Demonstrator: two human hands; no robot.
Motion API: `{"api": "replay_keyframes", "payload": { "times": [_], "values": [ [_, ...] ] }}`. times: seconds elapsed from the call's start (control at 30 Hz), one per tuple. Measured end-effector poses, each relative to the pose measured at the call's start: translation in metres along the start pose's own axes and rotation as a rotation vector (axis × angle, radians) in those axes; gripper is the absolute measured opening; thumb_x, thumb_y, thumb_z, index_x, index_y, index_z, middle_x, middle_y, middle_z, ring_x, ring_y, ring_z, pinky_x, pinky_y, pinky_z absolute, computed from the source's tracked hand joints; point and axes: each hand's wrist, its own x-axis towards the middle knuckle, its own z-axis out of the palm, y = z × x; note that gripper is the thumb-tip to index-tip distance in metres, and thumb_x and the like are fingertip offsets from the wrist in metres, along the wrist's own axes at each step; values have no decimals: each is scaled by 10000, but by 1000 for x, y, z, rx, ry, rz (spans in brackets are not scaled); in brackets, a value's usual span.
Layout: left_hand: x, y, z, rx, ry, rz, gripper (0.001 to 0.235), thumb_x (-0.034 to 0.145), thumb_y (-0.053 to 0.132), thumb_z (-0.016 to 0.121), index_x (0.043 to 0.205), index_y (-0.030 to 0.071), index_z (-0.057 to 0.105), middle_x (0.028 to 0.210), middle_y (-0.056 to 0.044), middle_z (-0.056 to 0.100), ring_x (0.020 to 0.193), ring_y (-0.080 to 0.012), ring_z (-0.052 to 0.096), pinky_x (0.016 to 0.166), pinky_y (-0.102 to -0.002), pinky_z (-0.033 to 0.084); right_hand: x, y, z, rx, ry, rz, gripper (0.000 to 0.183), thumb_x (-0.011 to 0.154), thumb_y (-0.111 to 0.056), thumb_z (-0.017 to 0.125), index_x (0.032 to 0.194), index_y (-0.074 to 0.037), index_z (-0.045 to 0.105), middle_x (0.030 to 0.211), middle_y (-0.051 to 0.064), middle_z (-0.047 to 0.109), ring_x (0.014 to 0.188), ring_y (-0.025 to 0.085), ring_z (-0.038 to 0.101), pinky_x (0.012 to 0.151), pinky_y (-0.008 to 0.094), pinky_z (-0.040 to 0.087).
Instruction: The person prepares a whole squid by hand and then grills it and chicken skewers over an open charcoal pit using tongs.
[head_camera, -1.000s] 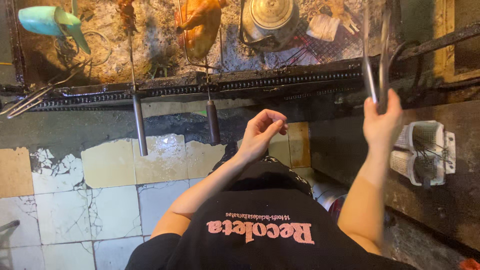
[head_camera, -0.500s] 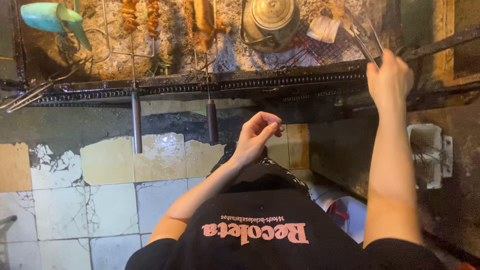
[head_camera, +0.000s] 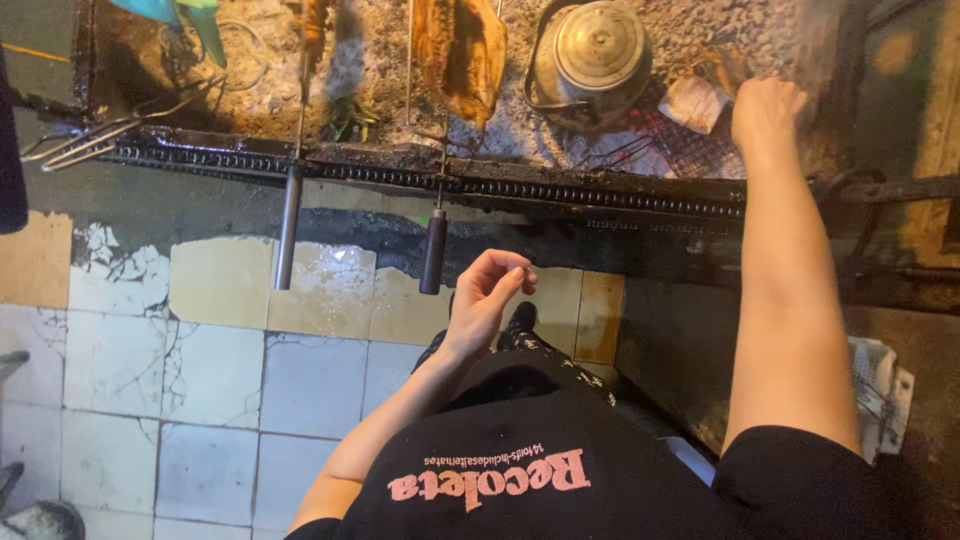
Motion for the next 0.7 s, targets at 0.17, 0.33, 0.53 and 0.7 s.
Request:
{"api": "replay_keyframes", "payload": {
  "times": [0.17, 0.33, 0.53, 0.7],
  "values": [
    [7, -8, 5, -50, -15, -11, 110, 1050, 85, 608, 1118, 1, 627, 994, -84, 705, 934, -151, 651, 904, -326, 547, 12, -2, 1, -87, 22, -60, 218, 946, -57, 621, 1063, 54, 768, 1066, 245, 747, 1048, 431, 675, 860, 577, 485],
    [9, -7, 10, -28, -34, -35, 118, 1048, 89, 606, 1122, 1, 631, 992, -80, 701, 932, -144, 649, 897, -324, 545, 2, 15, -11, -131, -47, -128, 205, 961, -49, 606, 1014, 53, 775, 1018, 243, 756, 977, 415, 724, 806, 533, 556],
    [14, -5, 17, -16, -106, -48, 120, 1052, 100, 605, 1123, 8, 635, 987, -79, 708, 928, -141, 655, 896, -322, 547, -35, 30, -60, -69, -94, 17, 166, 1050, -5, 623, 1064, 133, 716, 876, 299, 750, 780, 400, 754, 693, 521, 580],
    [15, -9, 23, -34, -167, -61, 114, 1058, 100, 607, 1117, 6, 637, 998, -74, 704, 941, -138, 652, 909, -325, 546, -83, 8, -111, 247, 284, 146, 175, 950, -53, 677, 1042, 93, 705, 842, 262, 713, 771, 414, 717, 614, 522, 573]
  ]
}}
